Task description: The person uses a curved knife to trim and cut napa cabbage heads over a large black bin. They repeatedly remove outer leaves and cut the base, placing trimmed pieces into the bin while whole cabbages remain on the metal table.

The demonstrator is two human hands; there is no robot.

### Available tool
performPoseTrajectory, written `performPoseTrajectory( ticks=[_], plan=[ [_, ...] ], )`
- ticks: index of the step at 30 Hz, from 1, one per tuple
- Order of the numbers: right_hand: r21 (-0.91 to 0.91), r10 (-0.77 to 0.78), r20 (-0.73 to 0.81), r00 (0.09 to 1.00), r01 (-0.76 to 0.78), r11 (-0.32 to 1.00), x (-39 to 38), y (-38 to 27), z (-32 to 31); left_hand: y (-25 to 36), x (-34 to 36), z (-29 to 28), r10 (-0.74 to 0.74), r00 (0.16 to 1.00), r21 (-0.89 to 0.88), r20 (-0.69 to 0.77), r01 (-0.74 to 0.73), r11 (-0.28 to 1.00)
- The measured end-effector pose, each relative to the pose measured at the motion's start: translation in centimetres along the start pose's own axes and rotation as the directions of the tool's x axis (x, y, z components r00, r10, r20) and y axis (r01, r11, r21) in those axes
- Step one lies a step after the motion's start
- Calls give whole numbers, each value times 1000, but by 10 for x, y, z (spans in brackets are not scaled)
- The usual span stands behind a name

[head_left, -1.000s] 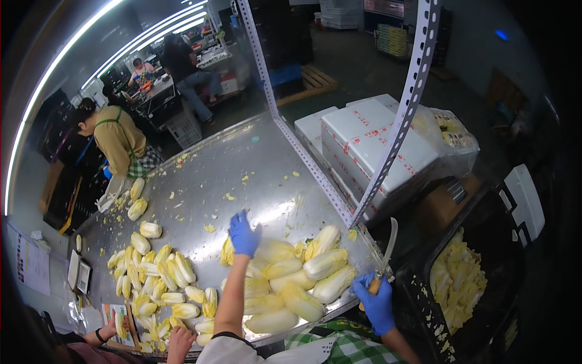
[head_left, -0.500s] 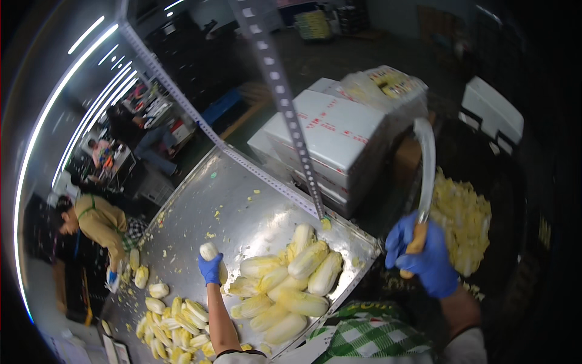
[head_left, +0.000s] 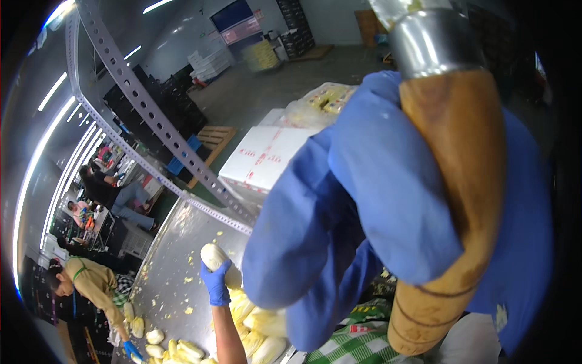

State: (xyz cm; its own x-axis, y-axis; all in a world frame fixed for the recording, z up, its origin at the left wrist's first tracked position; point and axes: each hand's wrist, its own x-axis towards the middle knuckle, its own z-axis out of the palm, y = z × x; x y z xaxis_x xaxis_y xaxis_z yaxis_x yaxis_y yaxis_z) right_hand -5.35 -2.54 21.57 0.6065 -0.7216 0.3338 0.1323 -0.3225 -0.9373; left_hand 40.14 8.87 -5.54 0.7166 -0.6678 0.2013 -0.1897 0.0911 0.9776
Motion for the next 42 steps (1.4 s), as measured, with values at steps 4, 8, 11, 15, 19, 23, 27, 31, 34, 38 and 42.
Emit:
performPoseTrajectory(
  ticks=[4,8,11,15,19,23,27,31,34,38,42],
  plan=[
    [-74,55,-25,998,-57,996,-1,-3,-26,21,-19,46,-22,996,-105,86,31,994],
    [-157,95,-41,995,-101,983,-4,-7,-37,41,-48,89,-41,989,-88,143,54,995],
    [-196,97,-50,994,-105,975,-3,-10,-47,71,-60,124,40,953,-134,300,0,991],
    [-207,137,-46,989,-144,968,3,-21,-58,104,-75,170,154,872,-358,464,26,933],
    [22,197,16,980,-197,980,-9,-40,-44,118,-91,194,176,834,-369,523,36,929],
    [139,247,-288,925,-215,967,-57,-9,-8,122,-104,219,275,748,-353,604,-58,934],
    [-934,-378,-97,921,46,354,-85,81,-16,125,-133,253,305,673,-364,674,-57,930],
    [-995,-328,-84,941,-60,83,-124,117,-17,127,-167,275,317,639,-277,701,-166,946],
    [-994,-279,-109,954,-108,18,-143,120,-19,125,-181,280,354,579,-222,735,-288,932],
    [-991,-260,-136,956,-125,56,-157,120,-26,125,-198,289,275,600,-242,751,-137,961],
    [-980,-268,-167,949,-130,148,-171,121,-33,126,-207,298,316,559,-202,767,-258,945]
  ],
)
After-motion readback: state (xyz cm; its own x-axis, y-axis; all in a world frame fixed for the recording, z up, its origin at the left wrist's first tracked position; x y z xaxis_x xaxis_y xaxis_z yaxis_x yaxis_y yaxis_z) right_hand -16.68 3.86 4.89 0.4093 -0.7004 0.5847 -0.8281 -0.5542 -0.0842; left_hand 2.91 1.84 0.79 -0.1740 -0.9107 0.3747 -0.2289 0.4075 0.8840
